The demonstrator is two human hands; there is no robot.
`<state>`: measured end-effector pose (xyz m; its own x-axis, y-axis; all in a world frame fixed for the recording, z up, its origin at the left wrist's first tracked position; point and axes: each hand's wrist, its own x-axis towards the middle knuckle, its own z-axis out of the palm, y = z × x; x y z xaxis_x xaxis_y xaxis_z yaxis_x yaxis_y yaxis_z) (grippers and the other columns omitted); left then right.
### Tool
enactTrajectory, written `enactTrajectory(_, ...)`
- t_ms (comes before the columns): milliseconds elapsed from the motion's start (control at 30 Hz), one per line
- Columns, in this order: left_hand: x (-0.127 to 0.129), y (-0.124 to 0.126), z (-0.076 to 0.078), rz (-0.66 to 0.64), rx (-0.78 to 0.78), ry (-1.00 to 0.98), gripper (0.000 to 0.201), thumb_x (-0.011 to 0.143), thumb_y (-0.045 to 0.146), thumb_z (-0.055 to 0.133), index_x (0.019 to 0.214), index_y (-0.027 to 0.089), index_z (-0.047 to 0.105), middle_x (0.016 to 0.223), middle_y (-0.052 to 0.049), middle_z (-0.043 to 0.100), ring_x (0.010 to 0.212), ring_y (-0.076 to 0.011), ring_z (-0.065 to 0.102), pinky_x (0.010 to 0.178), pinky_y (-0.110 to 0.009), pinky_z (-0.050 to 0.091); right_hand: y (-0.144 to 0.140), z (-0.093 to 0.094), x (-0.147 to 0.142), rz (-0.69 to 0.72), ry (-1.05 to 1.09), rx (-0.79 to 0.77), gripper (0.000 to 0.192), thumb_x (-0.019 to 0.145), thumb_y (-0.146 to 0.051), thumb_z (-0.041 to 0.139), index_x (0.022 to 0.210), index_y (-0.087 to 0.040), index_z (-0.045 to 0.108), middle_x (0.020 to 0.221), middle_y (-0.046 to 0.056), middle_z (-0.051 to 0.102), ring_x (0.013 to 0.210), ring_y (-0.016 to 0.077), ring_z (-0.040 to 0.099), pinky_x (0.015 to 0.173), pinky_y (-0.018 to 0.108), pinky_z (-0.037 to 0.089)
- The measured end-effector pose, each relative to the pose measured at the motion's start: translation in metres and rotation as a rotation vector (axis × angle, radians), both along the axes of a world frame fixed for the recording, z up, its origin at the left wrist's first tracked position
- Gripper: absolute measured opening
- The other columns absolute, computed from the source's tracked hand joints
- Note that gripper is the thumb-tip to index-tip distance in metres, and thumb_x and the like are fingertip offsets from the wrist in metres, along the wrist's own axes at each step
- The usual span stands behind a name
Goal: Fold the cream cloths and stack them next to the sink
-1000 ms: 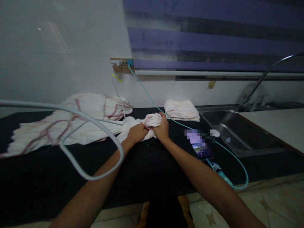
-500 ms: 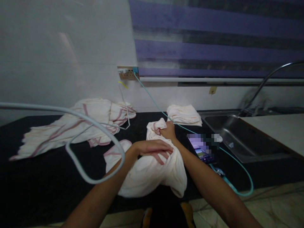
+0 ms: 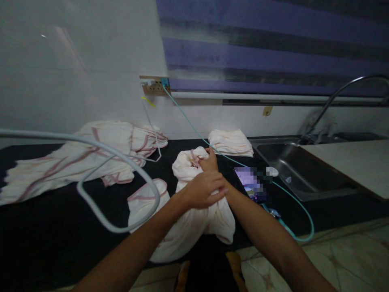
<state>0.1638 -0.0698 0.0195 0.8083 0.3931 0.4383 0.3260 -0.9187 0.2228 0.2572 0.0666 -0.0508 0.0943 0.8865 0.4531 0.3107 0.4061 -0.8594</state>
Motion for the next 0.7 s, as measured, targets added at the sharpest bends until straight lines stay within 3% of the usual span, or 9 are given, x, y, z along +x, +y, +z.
enactTrajectory(67,0.007,-0.006,-0.006,-0.136,-0.030,0.102,0.037,0.107,0.045,0.045,0.086,0.021,0.064,0.089,-0.010,0.070,0.084,-0.0208,0.061,0.076,-0.036,0.041,-0.002,0.003,0.000,-0.016,0.049,-0.037,0.030,0.072,-0.026,0.062,0.100,-0.017,0.065,0.092,0.003,0.070,0.081,0.0182,0.063,0.071,0.026,0.052)
enactTrajectory(167,0.012,-0.008,-0.015,-0.170,-0.094,0.179,0.037,0.105,0.048,0.049,0.082,0.021,0.062,0.088,-0.007,0.072,0.083,-0.0203,0.063,0.076,-0.035,0.043,-0.004,0.008,0.001,0.017,0.080,-0.080,0.017,0.068,-0.027,0.061,0.082,-0.018,0.065,0.077,0.000,0.066,0.073,0.0181,0.059,0.063,0.026,0.049)
enactTrajectory(233,0.011,-0.005,-0.017,-0.135,-0.102,0.217,0.037,0.105,0.045,0.048,0.082,0.021,0.062,0.087,-0.007,0.073,0.081,-0.0201,0.064,0.074,-0.034,0.043,-0.004,0.011,0.001,0.051,0.100,-0.104,0.019,0.068,-0.028,0.060,0.081,-0.017,0.067,0.075,-0.001,0.067,0.071,0.0185,0.060,0.063,0.026,0.048)
enactTrajectory(333,0.005,0.004,-0.018,-0.074,-0.102,0.253,0.040,0.106,0.046,0.045,0.080,0.020,0.061,0.085,-0.006,0.072,0.076,-0.0198,0.063,0.071,-0.034,0.040,-0.005,0.012,0.001,0.089,0.134,-0.117,0.032,0.070,-0.029,0.059,0.096,-0.015,0.072,0.086,0.002,0.073,0.079,0.0203,0.065,0.070,0.029,0.053)
enactTrajectory(500,-0.021,0.034,-0.023,0.136,-0.206,0.204,0.039,0.103,0.045,0.049,0.078,0.020,0.064,0.079,-0.005,0.070,0.071,-0.0185,0.061,0.068,-0.032,0.035,-0.001,0.010,-0.001,0.072,0.164,-0.070,0.061,0.067,-0.023,0.063,0.127,-0.016,0.064,0.131,0.011,0.069,0.115,0.0237,0.066,0.102,0.036,0.053)
enactTrajectory(700,-0.069,0.077,-0.027,0.538,-0.298,-0.007,0.027,0.098,0.034,0.055,0.081,0.017,0.068,0.087,-0.010,0.069,0.081,-0.0239,0.063,0.073,-0.034,0.040,-0.008,0.013,-0.006,0.087,0.120,0.021,0.054,0.070,-0.019,0.060,0.125,-0.019,0.059,0.133,0.011,0.063,0.124,0.0234,0.060,0.112,0.038,0.047)
